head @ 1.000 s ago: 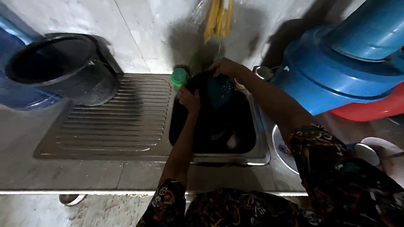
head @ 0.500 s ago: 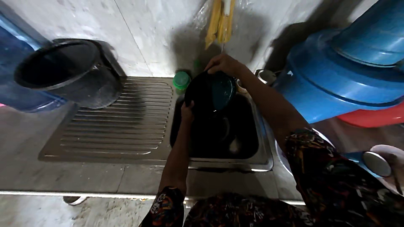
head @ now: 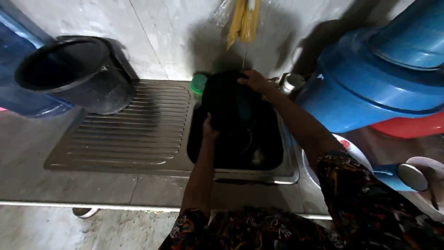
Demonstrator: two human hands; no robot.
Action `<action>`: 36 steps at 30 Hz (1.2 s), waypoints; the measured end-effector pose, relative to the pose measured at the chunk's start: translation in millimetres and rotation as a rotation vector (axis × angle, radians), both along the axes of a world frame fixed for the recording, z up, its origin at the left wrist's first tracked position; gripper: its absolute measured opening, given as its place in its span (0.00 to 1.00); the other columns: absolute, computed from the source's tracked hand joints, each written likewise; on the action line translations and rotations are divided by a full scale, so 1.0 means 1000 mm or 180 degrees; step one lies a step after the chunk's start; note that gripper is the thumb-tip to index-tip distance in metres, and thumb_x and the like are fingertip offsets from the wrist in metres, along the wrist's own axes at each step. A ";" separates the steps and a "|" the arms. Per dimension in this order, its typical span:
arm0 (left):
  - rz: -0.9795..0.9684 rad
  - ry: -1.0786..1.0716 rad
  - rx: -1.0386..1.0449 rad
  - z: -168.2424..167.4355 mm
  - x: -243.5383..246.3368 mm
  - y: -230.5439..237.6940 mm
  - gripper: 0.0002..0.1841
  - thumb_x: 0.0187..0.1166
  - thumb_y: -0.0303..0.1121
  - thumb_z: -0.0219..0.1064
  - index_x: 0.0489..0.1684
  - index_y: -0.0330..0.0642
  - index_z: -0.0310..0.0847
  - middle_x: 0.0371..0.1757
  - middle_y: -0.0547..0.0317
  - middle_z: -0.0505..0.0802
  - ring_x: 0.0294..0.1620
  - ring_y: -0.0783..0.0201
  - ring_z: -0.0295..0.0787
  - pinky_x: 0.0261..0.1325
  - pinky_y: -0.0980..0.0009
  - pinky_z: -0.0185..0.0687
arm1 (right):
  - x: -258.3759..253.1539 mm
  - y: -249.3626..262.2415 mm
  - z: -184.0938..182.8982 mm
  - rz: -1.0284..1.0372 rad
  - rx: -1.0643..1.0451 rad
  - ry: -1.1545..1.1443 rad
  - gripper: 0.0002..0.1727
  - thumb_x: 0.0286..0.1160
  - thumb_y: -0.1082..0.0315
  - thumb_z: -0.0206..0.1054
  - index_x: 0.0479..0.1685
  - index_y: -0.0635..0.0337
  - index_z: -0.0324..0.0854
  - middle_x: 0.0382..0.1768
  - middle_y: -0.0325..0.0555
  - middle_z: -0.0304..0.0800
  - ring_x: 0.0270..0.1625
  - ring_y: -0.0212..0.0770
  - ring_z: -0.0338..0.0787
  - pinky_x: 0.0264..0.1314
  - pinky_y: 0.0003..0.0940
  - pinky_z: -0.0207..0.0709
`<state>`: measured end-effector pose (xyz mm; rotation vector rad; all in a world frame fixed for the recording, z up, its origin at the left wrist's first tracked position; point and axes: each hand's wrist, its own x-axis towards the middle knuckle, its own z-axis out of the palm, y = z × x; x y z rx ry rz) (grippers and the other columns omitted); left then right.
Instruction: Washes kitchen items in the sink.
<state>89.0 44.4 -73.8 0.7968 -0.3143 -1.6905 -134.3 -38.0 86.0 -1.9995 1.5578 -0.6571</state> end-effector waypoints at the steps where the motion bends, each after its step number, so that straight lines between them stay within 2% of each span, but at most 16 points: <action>1: 0.0089 -0.0127 -0.0005 0.000 0.003 0.003 0.27 0.92 0.53 0.50 0.84 0.51 0.62 0.72 0.50 0.84 0.70 0.52 0.83 0.68 0.44 0.82 | 0.002 0.005 -0.005 -0.0140 0.0017 0.0173 0.25 0.87 0.54 0.64 0.66 0.69 0.82 0.60 0.67 0.88 0.66 0.62 0.86 0.74 0.62 0.74; 4: 0.0161 -0.0920 -0.0029 0.003 0.012 0.018 0.31 0.93 0.54 0.46 0.90 0.47 0.57 0.78 0.47 0.80 0.75 0.54 0.80 0.74 0.48 0.78 | 0.019 0.029 -0.026 -0.0561 -0.0188 0.1014 0.30 0.87 0.49 0.62 0.77 0.64 0.73 0.59 0.72 0.86 0.64 0.73 0.87 0.63 0.72 0.77; 6: 0.0131 -0.1442 -0.0070 0.008 0.016 0.031 0.32 0.95 0.55 0.40 0.88 0.44 0.59 0.77 0.45 0.80 0.73 0.54 0.80 0.73 0.49 0.78 | 0.028 0.045 -0.053 -0.0392 -0.0755 0.1439 0.33 0.87 0.49 0.62 0.82 0.64 0.70 0.69 0.74 0.80 0.73 0.74 0.80 0.71 0.70 0.73; 8: 0.0123 -0.1718 -0.0048 0.014 0.017 0.043 0.32 0.95 0.55 0.37 0.87 0.42 0.60 0.76 0.42 0.81 0.73 0.53 0.81 0.72 0.48 0.79 | 0.032 0.051 -0.099 0.0100 -0.1152 0.1535 0.38 0.86 0.44 0.60 0.85 0.64 0.68 0.82 0.75 0.67 0.85 0.75 0.65 0.85 0.71 0.57; 9: 0.0109 -0.1890 0.0019 0.018 0.016 0.048 0.34 0.95 0.56 0.36 0.87 0.40 0.61 0.77 0.41 0.80 0.74 0.51 0.80 0.74 0.47 0.78 | 0.038 0.052 -0.120 0.0296 -0.1065 0.1517 0.40 0.87 0.40 0.56 0.86 0.62 0.68 0.87 0.73 0.59 0.90 0.74 0.56 0.89 0.72 0.46; 11: 0.0108 -0.2184 0.0167 0.029 0.011 0.051 0.37 0.94 0.59 0.35 0.85 0.37 0.65 0.78 0.37 0.79 0.76 0.48 0.78 0.77 0.45 0.74 | 0.058 0.058 -0.143 0.0448 -0.0546 0.1381 0.43 0.89 0.36 0.49 0.91 0.62 0.60 0.92 0.69 0.51 0.94 0.72 0.47 0.91 0.73 0.39; 13: 0.0071 -0.2345 0.0210 0.036 0.005 0.052 0.38 0.93 0.59 0.35 0.82 0.35 0.68 0.77 0.36 0.80 0.77 0.47 0.78 0.78 0.45 0.72 | 0.084 0.077 -0.150 0.0594 -0.0289 0.1053 0.40 0.91 0.40 0.47 0.93 0.59 0.58 0.93 0.62 0.52 0.95 0.69 0.45 0.90 0.75 0.38; 16: 0.0240 -0.2409 -0.0010 0.033 0.012 0.044 0.35 0.95 0.55 0.36 0.78 0.32 0.72 0.71 0.36 0.83 0.70 0.50 0.82 0.74 0.49 0.76 | 0.101 0.112 -0.147 0.1406 -0.0446 0.0578 0.29 0.92 0.55 0.52 0.90 0.49 0.66 0.93 0.47 0.57 0.96 0.61 0.46 0.90 0.77 0.33; 18: 0.0339 -0.2422 -0.0109 0.026 0.026 0.042 0.33 0.96 0.52 0.37 0.81 0.34 0.69 0.75 0.38 0.81 0.75 0.53 0.79 0.77 0.51 0.74 | 0.086 0.116 -0.148 0.1598 -0.0518 0.0711 0.28 0.92 0.54 0.51 0.90 0.42 0.66 0.94 0.45 0.55 0.97 0.58 0.45 0.91 0.76 0.31; 21: 0.0271 -0.2327 -0.0101 0.017 0.031 0.048 0.32 0.96 0.52 0.37 0.83 0.35 0.67 0.79 0.40 0.79 0.79 0.52 0.76 0.80 0.49 0.72 | 0.069 0.090 -0.162 0.0603 -0.0537 0.1045 0.35 0.90 0.37 0.45 0.94 0.36 0.59 0.95 0.57 0.47 0.96 0.65 0.40 0.90 0.78 0.29; 23: 0.0032 -0.2304 -0.0016 0.022 0.022 0.057 0.33 0.95 0.54 0.37 0.87 0.39 0.64 0.83 0.41 0.76 0.82 0.50 0.73 0.82 0.46 0.68 | 0.079 0.072 -0.165 0.0191 -0.0532 0.1168 0.42 0.88 0.32 0.43 0.95 0.46 0.54 0.94 0.69 0.42 0.95 0.71 0.40 0.90 0.78 0.28; 26: -0.0059 -0.2196 0.0107 0.011 0.015 0.050 0.33 0.95 0.56 0.38 0.84 0.39 0.68 0.77 0.41 0.81 0.76 0.50 0.78 0.77 0.47 0.73 | 0.107 0.086 -0.160 0.0774 -0.0625 0.1161 0.37 0.93 0.45 0.46 0.93 0.60 0.57 0.93 0.65 0.50 0.96 0.63 0.47 0.92 0.71 0.35; 28: -0.0122 -0.2227 0.0065 0.004 0.020 0.041 0.35 0.95 0.57 0.37 0.82 0.36 0.68 0.75 0.38 0.82 0.73 0.48 0.80 0.74 0.47 0.75 | 0.114 0.111 -0.158 0.1439 -0.0604 0.0818 0.30 0.92 0.59 0.50 0.88 0.63 0.65 0.92 0.57 0.58 0.95 0.57 0.51 0.95 0.61 0.37; 31: -0.0116 -0.2328 0.0000 0.001 0.037 0.036 0.36 0.93 0.61 0.37 0.84 0.42 0.67 0.79 0.41 0.79 0.77 0.48 0.78 0.74 0.42 0.75 | 0.097 0.155 -0.149 0.2206 -0.0097 0.0652 0.28 0.91 0.66 0.51 0.88 0.63 0.65 0.91 0.53 0.60 0.96 0.53 0.49 0.97 0.54 0.36; 34: -0.0418 -0.2341 -0.0006 0.000 0.052 0.035 0.36 0.91 0.64 0.39 0.88 0.49 0.64 0.82 0.47 0.78 0.80 0.48 0.75 0.75 0.39 0.73 | 0.053 0.170 -0.140 0.2496 -0.0205 0.1318 0.32 0.89 0.60 0.60 0.91 0.55 0.62 0.93 0.52 0.56 0.96 0.53 0.49 0.97 0.55 0.39; 36: -0.0769 -0.2366 0.0171 -0.004 0.058 0.026 0.38 0.87 0.68 0.42 0.87 0.52 0.66 0.79 0.47 0.82 0.76 0.47 0.79 0.71 0.38 0.76 | 0.022 0.169 -0.138 0.2313 -0.0400 0.1578 0.38 0.79 0.71 0.69 0.92 0.46 0.64 0.93 0.55 0.56 0.96 0.58 0.50 0.95 0.62 0.41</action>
